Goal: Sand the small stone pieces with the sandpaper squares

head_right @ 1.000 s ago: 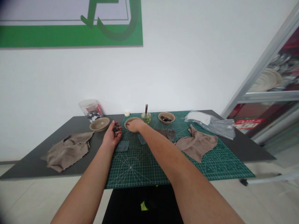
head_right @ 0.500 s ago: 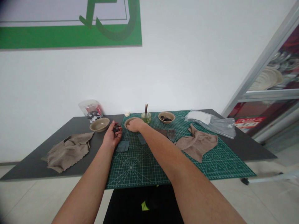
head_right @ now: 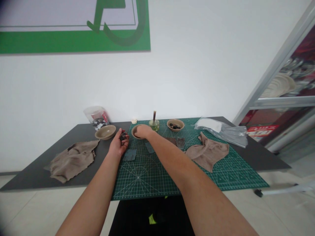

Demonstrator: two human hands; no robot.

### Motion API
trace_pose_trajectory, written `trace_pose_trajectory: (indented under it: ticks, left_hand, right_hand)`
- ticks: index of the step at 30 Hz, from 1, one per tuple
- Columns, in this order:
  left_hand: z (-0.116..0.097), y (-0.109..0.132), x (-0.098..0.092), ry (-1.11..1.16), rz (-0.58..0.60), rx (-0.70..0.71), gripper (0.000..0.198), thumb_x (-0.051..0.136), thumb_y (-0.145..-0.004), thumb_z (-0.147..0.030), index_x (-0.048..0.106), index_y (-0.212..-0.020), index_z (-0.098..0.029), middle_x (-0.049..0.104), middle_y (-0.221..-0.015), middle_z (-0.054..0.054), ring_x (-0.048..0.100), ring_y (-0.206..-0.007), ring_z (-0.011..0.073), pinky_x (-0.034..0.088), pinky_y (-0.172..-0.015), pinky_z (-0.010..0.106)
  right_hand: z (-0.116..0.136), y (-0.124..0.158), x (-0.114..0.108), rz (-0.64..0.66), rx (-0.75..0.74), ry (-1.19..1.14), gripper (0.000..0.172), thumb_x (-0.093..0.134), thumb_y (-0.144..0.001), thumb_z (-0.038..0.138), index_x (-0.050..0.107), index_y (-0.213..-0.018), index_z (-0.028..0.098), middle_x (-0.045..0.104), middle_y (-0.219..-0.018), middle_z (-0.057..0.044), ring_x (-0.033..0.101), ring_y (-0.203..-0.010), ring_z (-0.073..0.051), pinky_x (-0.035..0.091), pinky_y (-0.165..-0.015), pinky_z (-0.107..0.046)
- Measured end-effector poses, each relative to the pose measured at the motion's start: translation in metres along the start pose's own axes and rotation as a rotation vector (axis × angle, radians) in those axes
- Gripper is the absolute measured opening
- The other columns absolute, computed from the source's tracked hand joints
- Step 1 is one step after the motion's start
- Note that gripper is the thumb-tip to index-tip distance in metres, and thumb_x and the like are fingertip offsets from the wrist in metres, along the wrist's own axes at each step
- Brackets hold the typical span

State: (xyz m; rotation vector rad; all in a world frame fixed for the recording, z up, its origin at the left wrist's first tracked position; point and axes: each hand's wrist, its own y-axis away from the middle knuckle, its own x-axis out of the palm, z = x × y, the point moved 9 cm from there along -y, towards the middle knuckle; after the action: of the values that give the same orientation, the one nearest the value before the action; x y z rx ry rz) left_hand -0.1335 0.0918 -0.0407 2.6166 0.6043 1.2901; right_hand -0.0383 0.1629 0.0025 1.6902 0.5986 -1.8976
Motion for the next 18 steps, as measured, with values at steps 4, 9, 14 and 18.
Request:
trace_pose_trajectory:
  ticks: [4,9,14,18]
  left_hand:
    - [0.0,0.0,0.0,-0.009,0.002,-0.002,0.017,0.054,-0.092,-0.025,0.055,-0.079,-0.014,0.051,-0.062,0.0,0.053,-0.047,0.0058,0.025,-0.031,0.007]
    - [0.001,-0.001,0.0,-0.011,0.001,0.002,0.017,0.054,-0.092,-0.025,0.055,-0.079,-0.014,0.051,-0.062,0.0,0.053,-0.047,0.0057,0.025,-0.03,0.008]
    - [0.001,-0.003,-0.001,-0.006,0.003,-0.002,0.017,0.055,-0.091,-0.025,0.055,-0.078,-0.014,0.051,-0.062,0.0,0.053,-0.047,0.0061,0.025,-0.03,0.008]
    - [0.001,-0.003,-0.002,0.002,0.011,-0.004,0.017,0.055,-0.091,-0.025,0.056,-0.078,-0.014,0.051,-0.062,0.0,0.054,-0.048,0.0059,0.026,-0.031,0.008]
  right_hand:
    - [0.001,-0.001,-0.001,-0.023,0.052,-0.06,0.038,0.051,-0.086,0.036,0.074,-0.1,0.01,0.07,-0.112,-0.019,0.064,-0.108,-0.028,0.048,-0.088,-0.03]
    - [-0.008,-0.001,-0.004,-0.057,0.171,-0.237,0.031,0.058,-0.081,0.031,0.073,-0.098,0.01,0.069,-0.113,-0.021,0.063,-0.11,-0.031,0.046,-0.091,-0.033]
    - [-0.033,0.002,-0.015,-0.182,0.389,-0.682,0.027,0.062,-0.079,0.028,0.07,-0.093,0.007,0.068,-0.109,-0.023,0.061,-0.11,-0.029,0.047,-0.084,-0.029]
    - [-0.046,0.005,-0.013,-0.224,0.557,-1.29,0.026,0.048,-0.089,0.03,0.066,-0.089,0.01,0.067,-0.073,-0.01,0.063,-0.068,-0.016,0.043,-0.053,-0.021]
